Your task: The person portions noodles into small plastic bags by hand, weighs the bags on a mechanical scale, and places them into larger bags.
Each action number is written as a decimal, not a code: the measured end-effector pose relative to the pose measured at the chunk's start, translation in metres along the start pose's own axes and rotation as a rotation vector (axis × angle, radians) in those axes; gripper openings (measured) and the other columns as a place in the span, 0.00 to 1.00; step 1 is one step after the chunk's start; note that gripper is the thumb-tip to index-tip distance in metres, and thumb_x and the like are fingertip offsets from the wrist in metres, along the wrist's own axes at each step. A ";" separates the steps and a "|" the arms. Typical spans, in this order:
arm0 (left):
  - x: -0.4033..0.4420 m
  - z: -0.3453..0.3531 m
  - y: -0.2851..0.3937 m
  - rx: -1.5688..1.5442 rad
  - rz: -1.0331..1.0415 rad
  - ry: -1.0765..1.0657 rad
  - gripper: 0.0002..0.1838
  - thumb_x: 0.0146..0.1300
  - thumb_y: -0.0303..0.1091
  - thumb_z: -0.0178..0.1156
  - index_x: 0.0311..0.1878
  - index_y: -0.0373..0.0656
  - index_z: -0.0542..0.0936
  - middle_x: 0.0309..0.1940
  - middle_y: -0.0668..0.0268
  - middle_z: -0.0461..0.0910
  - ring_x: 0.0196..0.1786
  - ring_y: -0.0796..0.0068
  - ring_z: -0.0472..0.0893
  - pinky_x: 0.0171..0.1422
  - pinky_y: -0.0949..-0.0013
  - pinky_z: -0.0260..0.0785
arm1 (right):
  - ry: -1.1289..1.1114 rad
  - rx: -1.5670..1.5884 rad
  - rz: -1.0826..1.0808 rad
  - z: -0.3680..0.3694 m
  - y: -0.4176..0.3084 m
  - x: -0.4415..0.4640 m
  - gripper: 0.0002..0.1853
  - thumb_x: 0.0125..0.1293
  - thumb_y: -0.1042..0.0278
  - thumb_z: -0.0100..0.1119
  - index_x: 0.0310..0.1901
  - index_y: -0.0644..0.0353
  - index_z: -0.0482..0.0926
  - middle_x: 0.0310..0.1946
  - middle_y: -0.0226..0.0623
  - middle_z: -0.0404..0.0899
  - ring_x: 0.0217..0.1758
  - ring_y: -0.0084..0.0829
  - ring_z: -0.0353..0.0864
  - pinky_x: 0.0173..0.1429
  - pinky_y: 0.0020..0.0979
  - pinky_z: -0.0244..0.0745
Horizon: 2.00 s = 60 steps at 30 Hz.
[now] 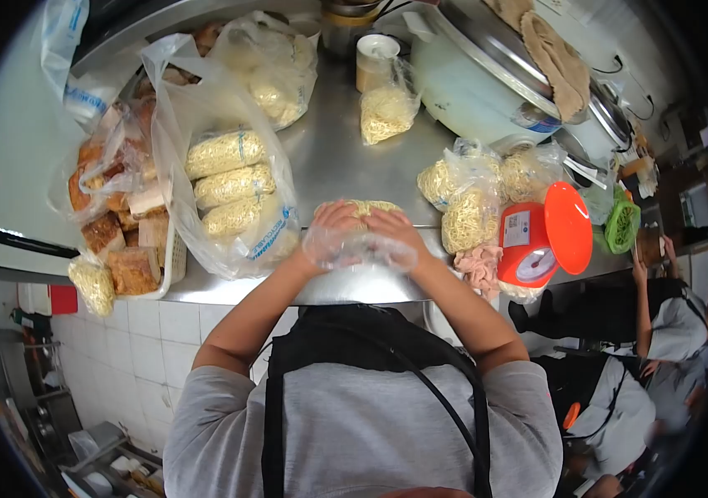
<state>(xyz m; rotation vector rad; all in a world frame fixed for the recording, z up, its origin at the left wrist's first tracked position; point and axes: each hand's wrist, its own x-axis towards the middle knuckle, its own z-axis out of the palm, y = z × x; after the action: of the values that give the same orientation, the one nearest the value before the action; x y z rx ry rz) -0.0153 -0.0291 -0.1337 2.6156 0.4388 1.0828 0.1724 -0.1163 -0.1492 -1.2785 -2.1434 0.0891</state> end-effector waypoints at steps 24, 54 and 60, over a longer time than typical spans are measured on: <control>0.055 0.039 -0.011 0.128 -0.926 -0.642 0.19 0.55 0.46 0.49 0.27 0.38 0.79 0.28 0.53 0.78 0.34 0.55 0.78 0.41 0.60 0.70 | -0.413 0.000 1.105 -0.001 0.020 0.068 0.22 0.65 0.52 0.35 0.33 0.58 0.77 0.28 0.49 0.77 0.35 0.49 0.76 0.42 0.44 0.70; -0.012 0.029 -0.001 -0.164 -0.627 0.079 0.10 0.53 0.37 0.54 0.24 0.39 0.75 0.22 0.57 0.75 0.26 0.58 0.72 0.32 0.60 0.63 | 0.146 0.295 1.108 -0.003 -0.013 0.007 0.23 0.60 0.51 0.47 0.22 0.67 0.75 0.15 0.49 0.74 0.22 0.45 0.75 0.30 0.37 0.68; -0.006 0.028 -0.014 -0.276 -0.983 -0.028 0.10 0.53 0.35 0.54 0.26 0.37 0.75 0.20 0.51 0.73 0.24 0.52 0.73 0.32 0.58 0.65 | 0.013 0.232 1.266 0.001 0.002 0.010 0.21 0.56 0.54 0.51 0.22 0.68 0.74 0.17 0.52 0.73 0.24 0.48 0.75 0.32 0.40 0.68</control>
<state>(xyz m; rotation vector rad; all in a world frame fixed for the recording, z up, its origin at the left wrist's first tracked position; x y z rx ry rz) -0.0020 -0.0227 -0.1616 1.7667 1.2704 0.6761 0.1700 -0.1066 -0.1460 -2.2265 -0.9574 0.7972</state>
